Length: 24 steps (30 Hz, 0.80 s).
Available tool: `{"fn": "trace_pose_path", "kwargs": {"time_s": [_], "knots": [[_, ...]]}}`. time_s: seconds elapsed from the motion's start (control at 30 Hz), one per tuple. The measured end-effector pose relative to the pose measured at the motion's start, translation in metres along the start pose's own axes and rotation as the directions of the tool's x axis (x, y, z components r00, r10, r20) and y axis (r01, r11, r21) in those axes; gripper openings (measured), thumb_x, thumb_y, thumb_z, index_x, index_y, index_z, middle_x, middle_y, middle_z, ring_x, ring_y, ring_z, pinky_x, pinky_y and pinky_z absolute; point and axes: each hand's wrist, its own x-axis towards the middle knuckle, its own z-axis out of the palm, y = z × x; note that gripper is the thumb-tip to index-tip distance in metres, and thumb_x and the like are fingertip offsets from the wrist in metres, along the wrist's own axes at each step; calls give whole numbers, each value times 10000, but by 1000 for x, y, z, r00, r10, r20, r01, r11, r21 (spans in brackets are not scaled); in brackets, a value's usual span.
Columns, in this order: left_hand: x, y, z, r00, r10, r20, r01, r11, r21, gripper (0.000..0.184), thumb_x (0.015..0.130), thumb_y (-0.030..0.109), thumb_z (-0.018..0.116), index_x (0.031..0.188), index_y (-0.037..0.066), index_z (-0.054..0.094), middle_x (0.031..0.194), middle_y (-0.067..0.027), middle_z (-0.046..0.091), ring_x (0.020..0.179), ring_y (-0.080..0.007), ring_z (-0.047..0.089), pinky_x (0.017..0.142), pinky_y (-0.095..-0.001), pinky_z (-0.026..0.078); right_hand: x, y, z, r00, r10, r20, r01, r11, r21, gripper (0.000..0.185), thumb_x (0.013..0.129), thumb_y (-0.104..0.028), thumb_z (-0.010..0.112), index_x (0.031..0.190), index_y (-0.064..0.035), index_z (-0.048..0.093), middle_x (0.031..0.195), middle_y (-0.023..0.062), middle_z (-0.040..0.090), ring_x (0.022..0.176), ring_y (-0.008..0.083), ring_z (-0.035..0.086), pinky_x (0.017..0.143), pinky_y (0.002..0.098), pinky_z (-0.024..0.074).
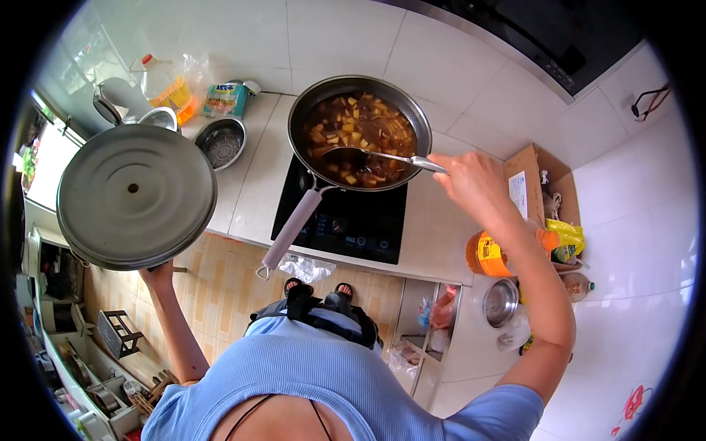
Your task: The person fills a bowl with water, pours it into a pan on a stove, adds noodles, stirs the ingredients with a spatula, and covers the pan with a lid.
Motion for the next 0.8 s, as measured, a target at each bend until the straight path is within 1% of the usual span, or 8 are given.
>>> {"fn": "trace_pose_path", "kwargs": {"time_s": [0.1,0.23,0.33,0.4,0.43,0.5,0.7,0.8], "knots": [[-3,1,1,1000,-14,23,13,1000,22,410,854,267,471,1181,23,440,1221,-141,457,1146,-289,411,969,-500,308,-3,6,-14,999,5,-45,-6,1000,-16,269,719,-134,622,983,-82,621,745,136,610,617,286,559,604,362,438],[-8,6,3,999,-25,-22,26,999,37,408,853,266,474,1180,25,444,1222,-140,456,1143,-286,415,965,-498,315,-14,3,-63,992,-101,-77,68,936,-344,267,701,-154,639,968,-138,633,670,107,573,573,261,550,549,353,436],[-9,0,15,960,96,-263,-79,994,75,410,852,271,475,1181,27,444,1223,-139,456,1143,-285,416,962,-498,320,-12,1,-55,988,-149,-39,112,869,-481,274,699,-176,640,972,-171,629,636,91,540,578,239,549,552,348,440],[-6,3,6,996,10,-87,-10,1000,8,411,852,268,476,1181,26,443,1224,-139,455,1144,-285,415,962,-501,319,-7,9,-28,980,-193,-45,147,860,-489,277,702,-180,637,978,-183,623,629,88,528,577,235,547,560,357,442],[-5,5,1,1000,-28,4,28,999,-22,411,851,267,477,1182,25,442,1224,-140,455,1145,-285,414,962,-502,318,-6,8,-27,979,-199,-50,156,879,-450,268,711,-177,629,979,-173,620,636,97,545,586,241,562,561,358,452],[-5,7,-4,1000,-4,7,4,1000,5,412,854,266,473,1184,23,439,1227,-142,451,1148,-287,411,964,-505,314,-4,3,-28,976,-207,-59,172,913,-369,251,729,-170,612,979,-153,614,650,116,580,604,253,592,561,359,472],[-4,7,-3,993,-44,113,44,999,-3,419,860,266,461,1195,16,426,1241,-145,437,1161,-292,396,980,-501,292,4,42,-17,976,-6,-219,-38,980,-198,266,738,-165,611,1002,-139,620,690,152,593,641,320,578,621,399,471],[-5,8,-8,985,-54,163,61,998,-36,422,860,265,461,1196,14,424,1244,-145,434,1164,-292,392,985,-498,284,5,39,4,992,63,-110,-68,997,-38,296,732,-150,616,1027,-131,610,701,177,590,667,329,575,650,403,466]]}}
